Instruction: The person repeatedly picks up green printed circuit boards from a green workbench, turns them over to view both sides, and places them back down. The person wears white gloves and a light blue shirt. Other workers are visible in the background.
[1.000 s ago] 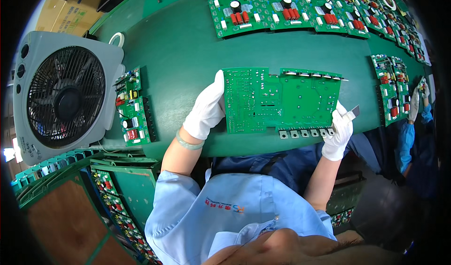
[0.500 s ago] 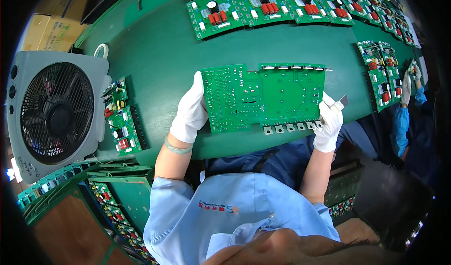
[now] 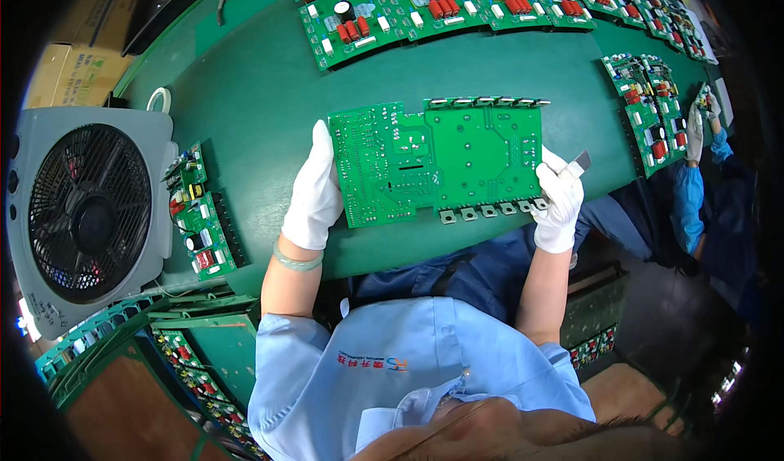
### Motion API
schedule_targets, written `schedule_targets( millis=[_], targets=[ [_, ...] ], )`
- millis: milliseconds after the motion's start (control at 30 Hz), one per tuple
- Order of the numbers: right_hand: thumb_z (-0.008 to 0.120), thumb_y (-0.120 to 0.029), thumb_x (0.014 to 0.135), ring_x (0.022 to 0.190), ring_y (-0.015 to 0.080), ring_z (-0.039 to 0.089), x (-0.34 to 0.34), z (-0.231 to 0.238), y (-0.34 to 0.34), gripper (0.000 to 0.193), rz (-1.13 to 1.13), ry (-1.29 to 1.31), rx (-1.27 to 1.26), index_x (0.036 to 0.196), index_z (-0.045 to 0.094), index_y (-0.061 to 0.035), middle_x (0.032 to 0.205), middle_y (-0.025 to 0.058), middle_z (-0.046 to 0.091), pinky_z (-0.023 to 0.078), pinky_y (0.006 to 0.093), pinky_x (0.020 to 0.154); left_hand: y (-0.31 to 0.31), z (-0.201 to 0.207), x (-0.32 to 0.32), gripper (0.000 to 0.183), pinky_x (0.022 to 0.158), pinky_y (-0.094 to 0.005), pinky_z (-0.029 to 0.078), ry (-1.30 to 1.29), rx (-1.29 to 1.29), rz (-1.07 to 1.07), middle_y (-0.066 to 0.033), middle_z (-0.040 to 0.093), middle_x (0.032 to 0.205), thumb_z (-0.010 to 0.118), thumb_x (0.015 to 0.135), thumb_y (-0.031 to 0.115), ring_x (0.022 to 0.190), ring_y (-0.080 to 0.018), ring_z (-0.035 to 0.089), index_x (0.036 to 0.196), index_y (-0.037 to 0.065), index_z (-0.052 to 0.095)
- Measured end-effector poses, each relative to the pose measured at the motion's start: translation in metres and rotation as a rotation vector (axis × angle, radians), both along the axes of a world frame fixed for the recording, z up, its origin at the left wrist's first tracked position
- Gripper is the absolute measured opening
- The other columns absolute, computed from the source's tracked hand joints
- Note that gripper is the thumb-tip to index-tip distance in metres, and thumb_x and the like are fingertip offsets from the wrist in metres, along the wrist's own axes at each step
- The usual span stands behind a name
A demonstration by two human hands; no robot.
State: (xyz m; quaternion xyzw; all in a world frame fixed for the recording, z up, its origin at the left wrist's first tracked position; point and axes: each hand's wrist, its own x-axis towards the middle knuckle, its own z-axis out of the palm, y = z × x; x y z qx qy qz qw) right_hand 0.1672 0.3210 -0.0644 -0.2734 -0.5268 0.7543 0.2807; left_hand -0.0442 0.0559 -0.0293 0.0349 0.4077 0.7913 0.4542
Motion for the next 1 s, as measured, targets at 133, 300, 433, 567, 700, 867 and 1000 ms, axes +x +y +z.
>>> schedule_targets(
  millis=[133,300,433,567,700,867,1000],
  targets=[
    [0.067,-0.004,0.09,0.05,0.0003,0.043,0.0,0.003,0.004,0.034,0.086,-0.158,0.033,0.122,0.066,0.0082,0.107,0.0134,0.073,0.031,0.0196,0.043,0.001,0.0,0.006,0.043,0.099,-0.0339,0.051,0.382,-0.253,0.027,-0.0095,0.064,0.128,0.062,0.102,0.022,0.113,-0.0175,0.062,0.138,0.0,0.053],
    [0.066,-0.012,0.097,0.088,0.0093,0.061,-0.002,0.015,0.011,0.041,0.173,-0.349,0.399,0.135,0.059,0.0035,0.112,0.0092,0.07,0.047,0.0265,0.086,0.013,0.011,0.006,0.041,0.087,-0.0277,0.054,0.273,-0.411,0.057,-0.0056,0.069,0.115,0.073,0.092,0.008,0.099,-0.0122,0.065,0.13,0.0,0.06],
    [0.058,-0.011,0.102,0.097,0.0143,0.062,-0.012,0.056,-0.008,0.039,0.055,-0.379,0.693,0.14,0.056,-0.0006,0.114,0.0096,0.066,0.048,0.0298,0.094,0.013,0.011,0.005,0.043,0.089,-0.0276,0.053,0.315,-0.39,0.027,-0.0065,0.068,0.118,0.072,0.093,0.012,0.102,-0.0121,0.064,0.132,0.0,0.059],
    [0.061,-0.015,0.094,0.078,0.0192,0.06,-0.015,0.06,-0.017,0.036,0.442,-0.336,1.131,0.129,0.068,-0.0085,0.09,0.0058,0.063,0.05,0.0322,0.074,0.013,0.006,0.004,0.047,0.094,-0.0284,0.051,0.398,-0.355,0.017,-0.0072,0.067,0.122,0.071,0.095,0.014,0.108,-0.0126,0.062,0.137,-0.001,0.056],
    [0.068,-0.012,0.079,0.069,0.0226,0.059,-0.034,0.066,-0.041,0.052,0.502,-0.269,1.586,0.131,0.067,-0.014,0.079,0.0037,0.059,0.05,0.0347,0.063,0.011,0.005,0.002,0.049,0.097,-0.0282,0.049,0.421,-0.354,-0.009,-0.0072,0.066,0.124,0.07,0.095,0.014,0.11,-0.0122,0.061,0.139,-0.001,0.054],
    [0.069,-0.011,0.072,0.07,0.0201,0.06,-0.04,0.046,-0.045,0.055,0.466,-0.2,1.669,0.127,0.068,-0.0125,0.082,0.0031,0.061,0.048,0.0326,0.057,0.01,0.005,0.0,0.051,0.099,-0.0282,0.048,0.442,-0.356,-0.036,-0.0074,0.065,0.127,0.07,0.096,0.015,0.112,-0.0122,0.06,0.141,-0.001,0.052],
    [0.069,-0.01,0.071,0.072,0.0201,0.061,-0.042,0.039,-0.042,0.051,0.455,-0.101,1.692,0.121,0.069,-0.0116,0.085,0.0041,0.063,0.048,0.0327,0.056,0.008,0.0,0.001,0.052,0.099,-0.0282,0.048,0.418,-0.284,-0.019,-0.0069,0.064,0.127,0.069,0.096,0.015,0.114,-0.0121,0.059,0.142,-0.001,0.051]
  ],
)
